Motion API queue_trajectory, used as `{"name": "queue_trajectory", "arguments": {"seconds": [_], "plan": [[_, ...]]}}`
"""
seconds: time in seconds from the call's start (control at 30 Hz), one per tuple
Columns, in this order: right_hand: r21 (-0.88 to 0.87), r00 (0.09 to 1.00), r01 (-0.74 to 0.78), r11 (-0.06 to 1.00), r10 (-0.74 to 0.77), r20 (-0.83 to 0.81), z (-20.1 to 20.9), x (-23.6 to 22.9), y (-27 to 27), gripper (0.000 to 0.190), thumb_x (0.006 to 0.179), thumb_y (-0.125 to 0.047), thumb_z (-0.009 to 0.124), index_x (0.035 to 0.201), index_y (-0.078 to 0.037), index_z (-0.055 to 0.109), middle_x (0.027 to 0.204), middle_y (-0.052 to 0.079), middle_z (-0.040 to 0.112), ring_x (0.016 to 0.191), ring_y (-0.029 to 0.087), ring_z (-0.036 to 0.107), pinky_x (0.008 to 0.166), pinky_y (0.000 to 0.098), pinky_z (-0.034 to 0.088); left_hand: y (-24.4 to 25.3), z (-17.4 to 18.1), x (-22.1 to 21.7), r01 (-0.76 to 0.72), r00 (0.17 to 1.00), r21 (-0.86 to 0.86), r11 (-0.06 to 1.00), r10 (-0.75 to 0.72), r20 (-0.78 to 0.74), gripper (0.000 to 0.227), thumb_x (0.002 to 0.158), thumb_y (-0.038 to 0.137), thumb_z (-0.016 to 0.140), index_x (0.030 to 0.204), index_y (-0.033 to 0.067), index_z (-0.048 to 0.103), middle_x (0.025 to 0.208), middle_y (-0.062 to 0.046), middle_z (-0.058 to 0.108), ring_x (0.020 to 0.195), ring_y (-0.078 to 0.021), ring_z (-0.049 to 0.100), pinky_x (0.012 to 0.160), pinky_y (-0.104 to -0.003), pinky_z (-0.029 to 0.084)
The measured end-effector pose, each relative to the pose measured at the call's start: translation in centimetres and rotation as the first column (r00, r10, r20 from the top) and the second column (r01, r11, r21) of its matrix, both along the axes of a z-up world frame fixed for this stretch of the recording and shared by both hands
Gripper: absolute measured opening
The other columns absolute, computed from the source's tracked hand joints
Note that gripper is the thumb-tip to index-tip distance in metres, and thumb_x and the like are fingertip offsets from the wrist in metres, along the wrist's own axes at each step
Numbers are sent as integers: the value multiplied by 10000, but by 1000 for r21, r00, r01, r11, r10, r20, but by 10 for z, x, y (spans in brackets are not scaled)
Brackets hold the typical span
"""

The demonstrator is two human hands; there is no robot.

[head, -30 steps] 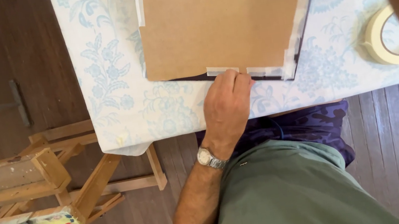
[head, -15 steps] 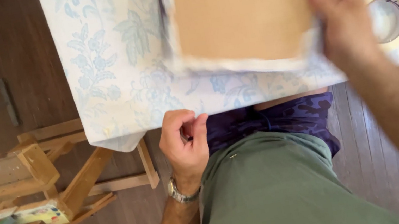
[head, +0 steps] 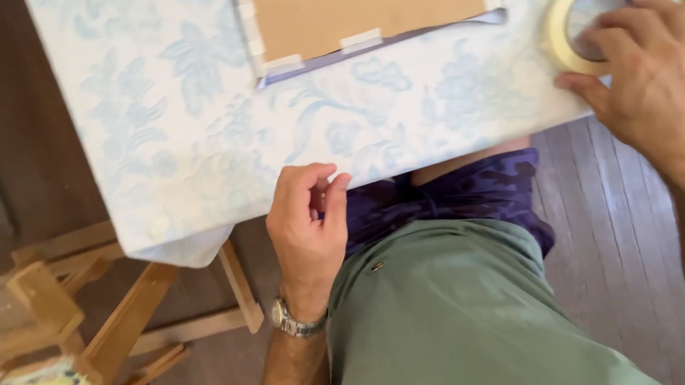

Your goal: Securing a piece of paper to a cardboard backing by applying masking tape along the edges.

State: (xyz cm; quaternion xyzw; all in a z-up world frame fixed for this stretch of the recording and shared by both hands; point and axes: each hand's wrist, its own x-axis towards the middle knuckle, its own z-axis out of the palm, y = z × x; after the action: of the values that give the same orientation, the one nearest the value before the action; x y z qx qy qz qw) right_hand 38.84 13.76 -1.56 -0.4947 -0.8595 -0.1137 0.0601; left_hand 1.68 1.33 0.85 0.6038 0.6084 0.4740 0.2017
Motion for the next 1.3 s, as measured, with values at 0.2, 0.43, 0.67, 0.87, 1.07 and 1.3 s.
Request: {"name": "queue_trajectory", "arguments": {"seconds": [0.2,0.43,0.67,0.87,1.07,1.3], "plan": [[-163,965,-79,983,34,-261,-2,-32,-36,357,1075,-338,745,1156,9,711,897,124,731,859,282,715,1082,529,566,39,11,44,306,951,20,952,-307,29,280,1001,104,693,1248,12,598,1144,-133,637,1007,-243,657,882,-319,625],[-343,843,-171,924,-43,-536,11,-70,-69,331,984,-293,755,1128,-14,650,1013,97,691,885,281,642,795,418,513,70,18,72,465,885,55,884,-465,6,62,1002,29,652,986,71,609,1005,-55,548,910,-224,602,806,-334,524],[-285,876,-230,931,70,-477,21,-93,-64,317,1035,-205,751,1343,-150,701,642,-14,560,530,163,496,509,340,418,39,8,63,373,928,176,911,-367,-68,46,1023,-21,645,1039,2,609,1069,-103,576,894,-255,618,785,-342,578],[-176,839,-310,934,182,-513,22,-116,-61,75,1033,-157,762,1106,-137,765,795,-4,712,623,144,605,537,314,417,22,0,49,201,956,-11,980,-193,221,393,980,147,743,1256,102,467,1170,-72,516,783,-121,497,630,-257,483],[7,870,-369,929,348,-348,32,-129,-63,64,1067,-194,750,1021,-162,780,601,-28,465,505,168,422,493,334,353,31,15,29,282,959,29,959,-282,-8,113,946,114,756,927,98,646,918,-19,621,826,-184,609,740,-294,533],[246,799,-477,844,533,-277,49,-143,-65,150,1073,-226,724,1014,-117,809,601,3,410,472,183,331,482,331,286,27,21,19,373,872,-129,919,-299,388,100,933,71,737,862,109,678,860,-2,648,746,-122,586,708,-244,506]]}}
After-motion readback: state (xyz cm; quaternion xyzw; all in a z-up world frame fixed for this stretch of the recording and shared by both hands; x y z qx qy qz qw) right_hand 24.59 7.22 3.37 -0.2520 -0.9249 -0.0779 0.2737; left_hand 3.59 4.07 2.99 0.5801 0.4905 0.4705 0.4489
